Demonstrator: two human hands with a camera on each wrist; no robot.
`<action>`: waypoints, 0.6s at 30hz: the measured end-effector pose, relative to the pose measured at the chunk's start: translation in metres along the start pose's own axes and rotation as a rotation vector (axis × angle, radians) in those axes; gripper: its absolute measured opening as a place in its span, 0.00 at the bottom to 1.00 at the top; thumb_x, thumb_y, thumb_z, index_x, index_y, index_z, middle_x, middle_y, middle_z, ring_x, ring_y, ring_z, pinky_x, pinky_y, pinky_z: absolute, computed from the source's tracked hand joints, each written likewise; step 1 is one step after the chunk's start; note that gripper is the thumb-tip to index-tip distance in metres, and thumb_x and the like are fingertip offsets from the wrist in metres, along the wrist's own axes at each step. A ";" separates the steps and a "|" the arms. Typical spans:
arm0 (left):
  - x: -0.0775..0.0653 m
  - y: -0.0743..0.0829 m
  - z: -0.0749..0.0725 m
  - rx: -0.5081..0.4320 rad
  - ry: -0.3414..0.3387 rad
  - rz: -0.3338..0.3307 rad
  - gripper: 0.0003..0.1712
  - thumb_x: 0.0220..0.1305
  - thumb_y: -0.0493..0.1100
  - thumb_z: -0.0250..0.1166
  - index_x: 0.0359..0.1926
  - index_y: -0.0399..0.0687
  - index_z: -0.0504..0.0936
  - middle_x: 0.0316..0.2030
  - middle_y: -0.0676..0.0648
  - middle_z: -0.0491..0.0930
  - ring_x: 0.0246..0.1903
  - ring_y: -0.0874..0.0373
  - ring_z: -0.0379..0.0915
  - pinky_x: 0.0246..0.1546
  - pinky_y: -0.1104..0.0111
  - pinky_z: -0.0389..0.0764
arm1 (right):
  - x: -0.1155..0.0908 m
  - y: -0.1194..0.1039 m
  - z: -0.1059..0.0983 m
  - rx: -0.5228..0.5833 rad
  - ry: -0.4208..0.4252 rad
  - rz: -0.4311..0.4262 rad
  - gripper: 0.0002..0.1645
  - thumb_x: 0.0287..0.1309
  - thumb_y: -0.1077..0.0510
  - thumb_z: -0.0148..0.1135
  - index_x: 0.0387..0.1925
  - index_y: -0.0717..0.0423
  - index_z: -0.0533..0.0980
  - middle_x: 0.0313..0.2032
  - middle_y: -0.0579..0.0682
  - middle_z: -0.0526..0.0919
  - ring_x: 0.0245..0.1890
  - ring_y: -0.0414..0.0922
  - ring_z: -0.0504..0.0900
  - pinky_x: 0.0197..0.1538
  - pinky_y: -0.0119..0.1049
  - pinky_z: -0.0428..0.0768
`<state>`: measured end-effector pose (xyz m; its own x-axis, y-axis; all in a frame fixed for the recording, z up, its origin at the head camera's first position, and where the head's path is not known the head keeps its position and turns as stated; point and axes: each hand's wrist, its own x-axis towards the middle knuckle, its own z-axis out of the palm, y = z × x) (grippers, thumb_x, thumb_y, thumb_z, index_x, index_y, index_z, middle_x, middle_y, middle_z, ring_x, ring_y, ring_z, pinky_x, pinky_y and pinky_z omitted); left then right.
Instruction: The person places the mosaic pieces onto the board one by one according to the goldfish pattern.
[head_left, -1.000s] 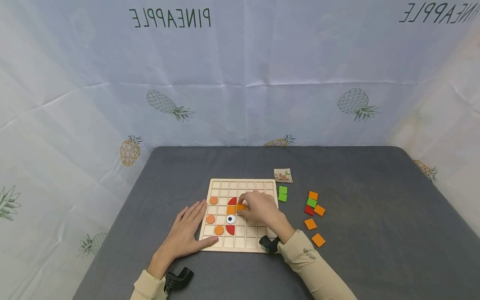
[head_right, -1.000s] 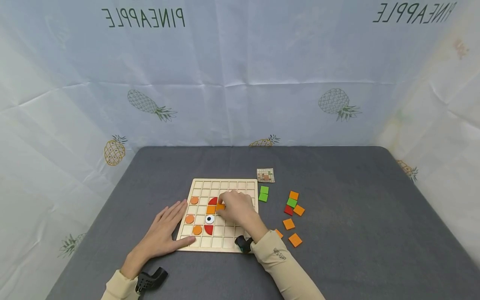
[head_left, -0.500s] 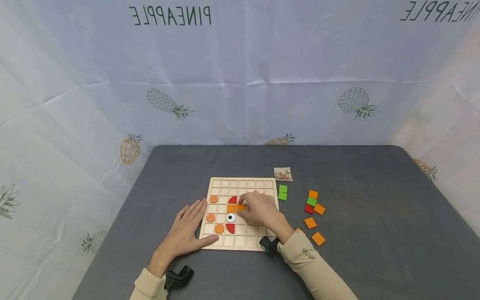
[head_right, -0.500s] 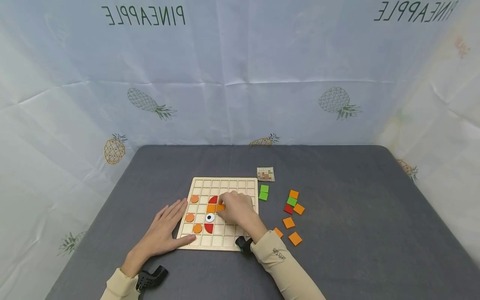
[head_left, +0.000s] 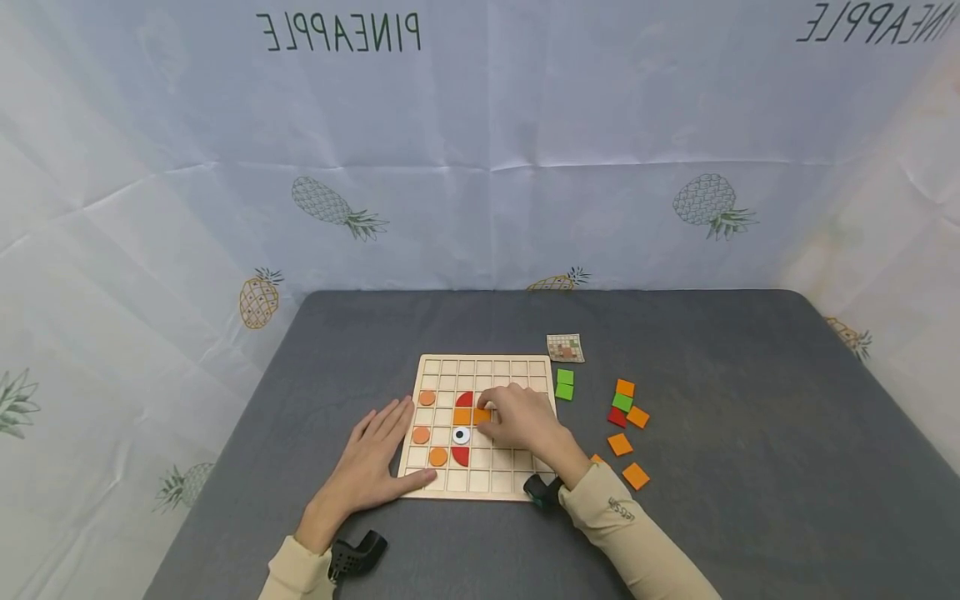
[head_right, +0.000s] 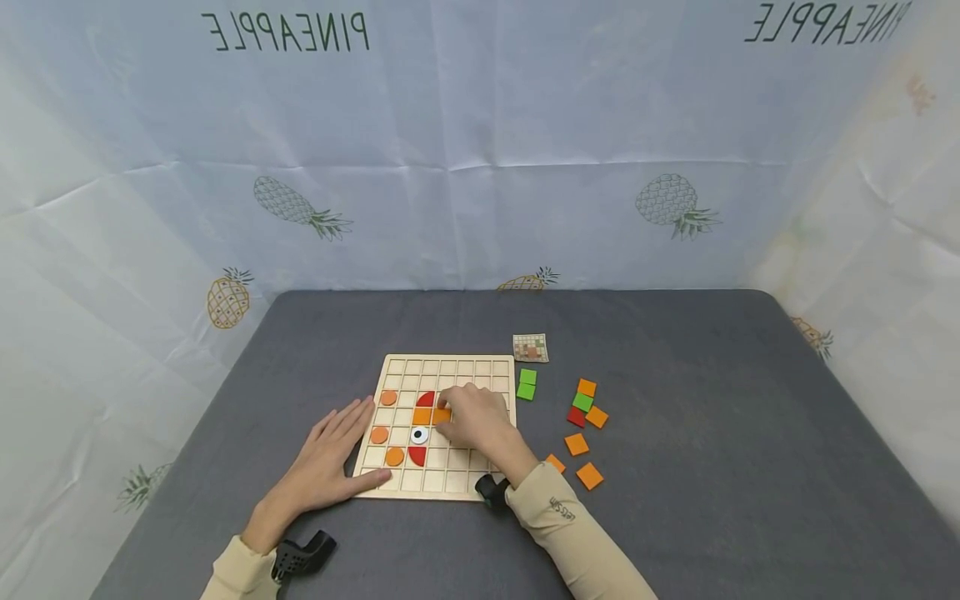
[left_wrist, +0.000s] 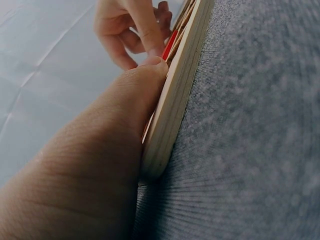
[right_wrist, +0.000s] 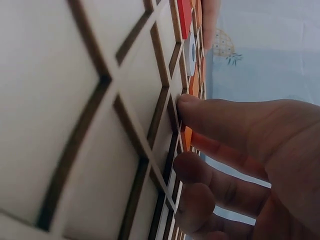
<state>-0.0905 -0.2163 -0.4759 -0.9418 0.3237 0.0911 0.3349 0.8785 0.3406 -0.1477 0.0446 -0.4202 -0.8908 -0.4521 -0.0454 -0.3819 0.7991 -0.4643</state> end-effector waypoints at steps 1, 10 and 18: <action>0.000 0.000 0.000 0.000 0.001 0.001 0.63 0.56 0.75 0.65 0.80 0.43 0.56 0.80 0.44 0.58 0.79 0.44 0.54 0.76 0.42 0.53 | 0.000 0.001 0.000 0.009 0.001 0.000 0.15 0.58 0.56 0.72 0.48 0.52 0.86 0.18 0.42 0.72 0.17 0.39 0.64 0.20 0.32 0.57; 0.000 0.001 0.001 0.001 0.002 0.012 0.62 0.56 0.75 0.64 0.80 0.43 0.56 0.80 0.43 0.58 0.79 0.43 0.54 0.76 0.42 0.53 | -0.012 0.022 -0.004 0.394 0.089 -0.095 0.17 0.62 0.52 0.72 0.50 0.53 0.86 0.12 0.40 0.55 0.13 0.36 0.51 0.19 0.28 0.53; -0.001 0.001 -0.001 -0.006 0.011 0.019 0.62 0.57 0.74 0.65 0.80 0.43 0.56 0.80 0.43 0.57 0.79 0.43 0.54 0.76 0.42 0.53 | -0.040 0.049 -0.020 0.902 0.003 -0.082 0.26 0.64 0.56 0.70 0.59 0.67 0.78 0.13 0.41 0.49 0.13 0.39 0.48 0.19 0.30 0.55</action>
<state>-0.0891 -0.2163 -0.4753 -0.9355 0.3364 0.1082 0.3527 0.8700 0.3445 -0.1354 0.1101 -0.4240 -0.8705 -0.4918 0.0204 -0.1079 0.1502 -0.9827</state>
